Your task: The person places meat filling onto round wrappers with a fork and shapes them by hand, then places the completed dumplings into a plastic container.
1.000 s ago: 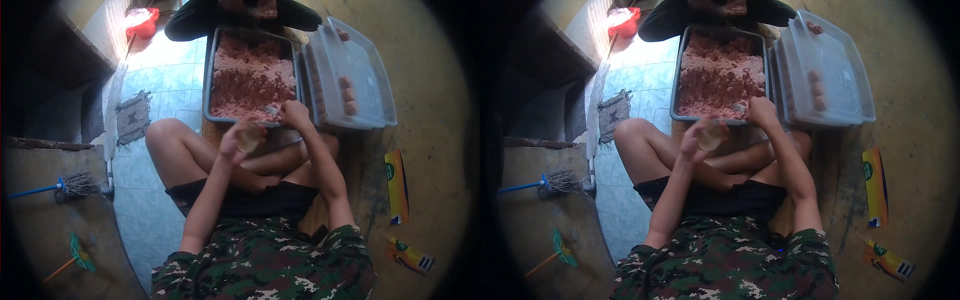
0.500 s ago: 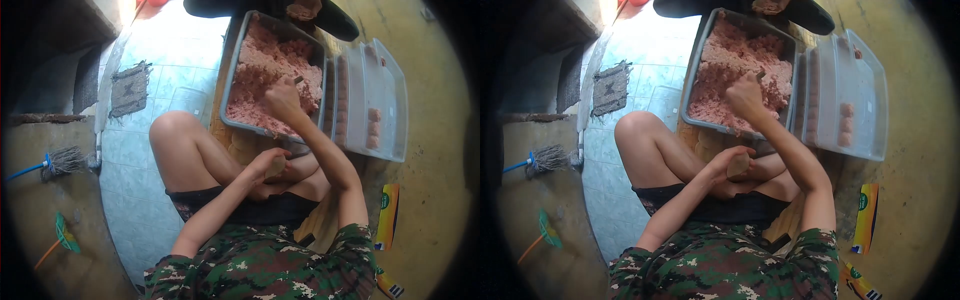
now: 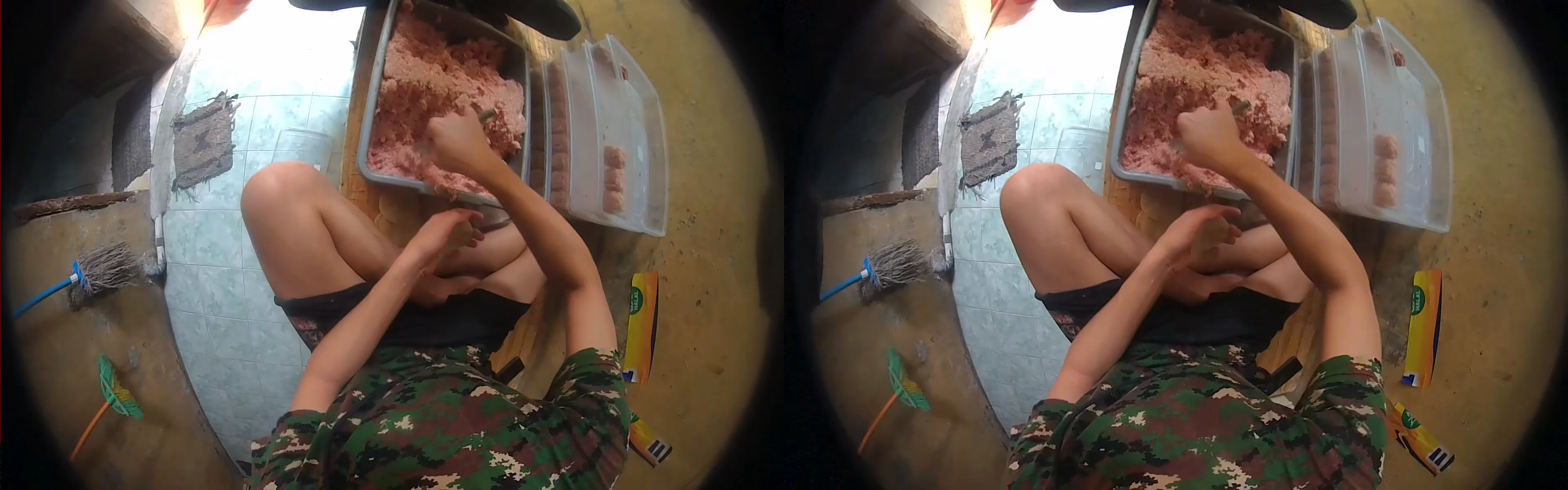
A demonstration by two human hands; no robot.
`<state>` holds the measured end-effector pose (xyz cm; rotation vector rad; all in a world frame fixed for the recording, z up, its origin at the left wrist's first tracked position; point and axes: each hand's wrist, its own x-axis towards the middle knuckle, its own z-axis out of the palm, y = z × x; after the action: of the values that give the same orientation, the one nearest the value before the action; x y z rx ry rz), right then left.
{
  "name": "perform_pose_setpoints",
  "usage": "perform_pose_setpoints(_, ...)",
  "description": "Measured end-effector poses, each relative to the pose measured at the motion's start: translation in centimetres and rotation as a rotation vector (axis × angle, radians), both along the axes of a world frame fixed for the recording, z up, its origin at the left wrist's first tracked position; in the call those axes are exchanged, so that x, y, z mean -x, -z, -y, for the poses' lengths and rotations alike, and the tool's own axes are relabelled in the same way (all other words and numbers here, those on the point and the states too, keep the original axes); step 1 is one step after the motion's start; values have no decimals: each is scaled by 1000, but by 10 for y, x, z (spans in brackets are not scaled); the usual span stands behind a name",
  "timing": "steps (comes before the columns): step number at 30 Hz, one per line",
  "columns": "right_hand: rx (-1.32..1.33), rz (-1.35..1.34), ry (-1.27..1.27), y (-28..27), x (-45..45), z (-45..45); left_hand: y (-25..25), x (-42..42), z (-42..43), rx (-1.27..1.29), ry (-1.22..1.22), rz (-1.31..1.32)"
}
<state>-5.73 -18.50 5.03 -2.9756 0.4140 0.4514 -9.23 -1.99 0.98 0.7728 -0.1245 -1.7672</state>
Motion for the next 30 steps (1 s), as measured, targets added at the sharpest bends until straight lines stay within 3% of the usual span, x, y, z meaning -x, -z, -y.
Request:
perform_pose_setpoints(3, 149, -45, -55, -7, -8, -20, -19, -2, 8, -90, 13, 69)
perform_pose_setpoints(6, -136, -18, 75, -22, -13, -20, -3, -1, 6, -9, 50, 42)
perform_pose_setpoints(9, 54, -25, 44, -6, -20, -39, 12, 7, 9, 43, 10, 19)
perform_pose_setpoints(11, 35, 30, -36, -16, -30, -37, 15, 5, 15, 53, -3, 43)
perform_pose_setpoints(13, -171, -9, 142, -30, -32, -28, 10, 6, 4, 28, -6, 44)
perform_pose_setpoints(14, -32, 87, 215, -18, -32, -28, 8, 3, 6, -14, 25, 62)
perform_pose_setpoints(16, 12, 35, 140, -3, -38, -39, -10, 1, 10, -51, 54, 85)
perform_pose_setpoints(19, 29, -125, -21, -18, -49, -47, -17, 0, 10, -124, 104, 462)
perform_pose_setpoints(21, -105, -100, 95, -31, -46, -31, 12, 1, 8, -31, 39, 18)
perform_pose_setpoints(23, -30, -37, 153, -11, -46, -38, 37, 16, 13, 72, -111, 132)
perform_pose_setpoints(25, 25, 17, 19, -8, -49, -53, 26, 13, 17, 181, -245, 261)
perform_pose_setpoints(27, -28, -26, -23, -27, -34, -41, 12, 10, 9, -110, -19, -161)
perform_pose_setpoints(29, -133, -95, 114, -60, -15, -13, 6, 5, 3, -118, 5, -150)
perform_pose_setpoints(30, -125, -88, 104, -50, -14, -7, 4, 2, 5, -115, 15, -134)
